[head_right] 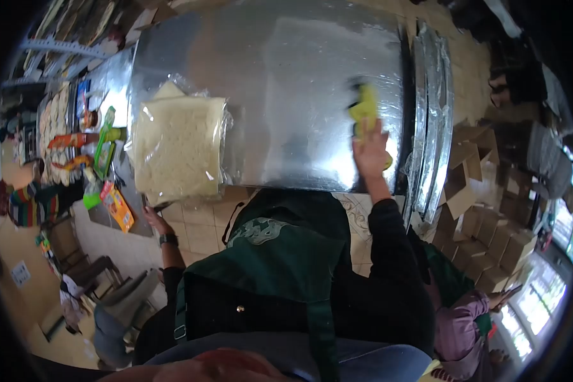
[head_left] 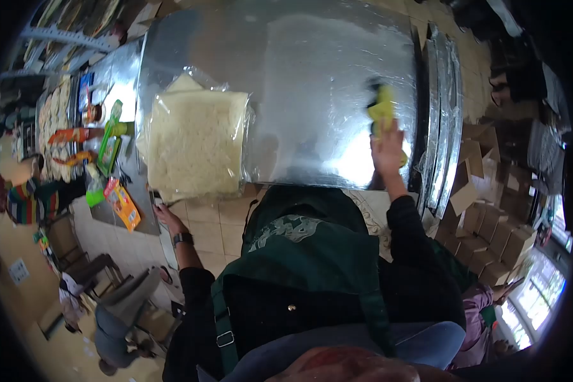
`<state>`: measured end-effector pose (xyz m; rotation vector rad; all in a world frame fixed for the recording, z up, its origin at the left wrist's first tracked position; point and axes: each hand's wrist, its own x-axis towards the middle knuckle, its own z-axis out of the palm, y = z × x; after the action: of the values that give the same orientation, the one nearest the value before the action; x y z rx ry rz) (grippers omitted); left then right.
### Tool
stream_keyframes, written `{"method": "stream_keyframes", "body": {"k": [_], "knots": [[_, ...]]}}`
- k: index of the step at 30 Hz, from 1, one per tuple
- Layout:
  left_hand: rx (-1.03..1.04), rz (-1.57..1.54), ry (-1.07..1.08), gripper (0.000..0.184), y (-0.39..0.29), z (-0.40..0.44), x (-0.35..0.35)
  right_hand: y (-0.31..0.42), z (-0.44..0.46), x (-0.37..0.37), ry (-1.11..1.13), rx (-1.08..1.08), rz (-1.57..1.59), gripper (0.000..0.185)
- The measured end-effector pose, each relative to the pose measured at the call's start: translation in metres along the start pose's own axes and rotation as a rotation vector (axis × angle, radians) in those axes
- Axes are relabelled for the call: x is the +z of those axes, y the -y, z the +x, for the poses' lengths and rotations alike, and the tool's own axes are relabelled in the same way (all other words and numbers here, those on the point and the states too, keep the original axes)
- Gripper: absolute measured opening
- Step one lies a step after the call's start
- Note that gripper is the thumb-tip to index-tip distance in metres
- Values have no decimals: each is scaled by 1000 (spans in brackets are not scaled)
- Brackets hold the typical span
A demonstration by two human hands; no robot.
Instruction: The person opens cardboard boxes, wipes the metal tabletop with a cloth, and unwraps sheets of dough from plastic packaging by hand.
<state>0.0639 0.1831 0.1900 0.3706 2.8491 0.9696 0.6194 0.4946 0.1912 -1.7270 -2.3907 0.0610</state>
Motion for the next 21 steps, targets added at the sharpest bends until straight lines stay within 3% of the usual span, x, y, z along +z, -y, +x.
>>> {"method": "stream_keyframes", "body": {"k": [1, 2, 3, 5, 9, 10, 12, 14, 15, 17, 18, 21], "knots": [[-193, -237, -51, 61, -20, -36, -1, -9, 7, -10, -111, 84, -110, 59], [-301, -255, -76, 63, 54, -36, 12, -13, 10, -7, -133, 119, -106, 58], [-547, -279, -46, 64, -1, -87, 3, -13, 13, -1, -156, 151, -101, 57], [-722, -379, 175, 63, 28, -123, 12, 27, 11, 4, -178, 73, 59, 54], [-483, -471, 766, 41, -9, -195, 11, 132, -31, 25, 58, -584, 488, 39], [-425, -489, 858, 41, -17, -205, 14, 153, -41, 28, 113, -703, 694, 32], [-291, -662, 1039, 63, -50, -221, 13, 189, -49, 20, 242, -947, 808, 28], [13, -753, 927, 71, -88, -237, 8, 220, -53, 1, 449, -1029, 897, 27], [41, -773, 920, 70, -89, -240, 10, 234, -54, -10, 555, -1059, 930, 26], [101, -811, 920, 66, -85, -239, 8, 261, -61, -24, 524, -1064, 1070, 21], [43, -835, 915, 62, -81, -238, 2, 271, -65, -31, 516, -1060, 1140, 18], [-100, -901, 874, 48, -70, -231, -24, 302, -67, -56, 917, -820, 1036, 13]]}}
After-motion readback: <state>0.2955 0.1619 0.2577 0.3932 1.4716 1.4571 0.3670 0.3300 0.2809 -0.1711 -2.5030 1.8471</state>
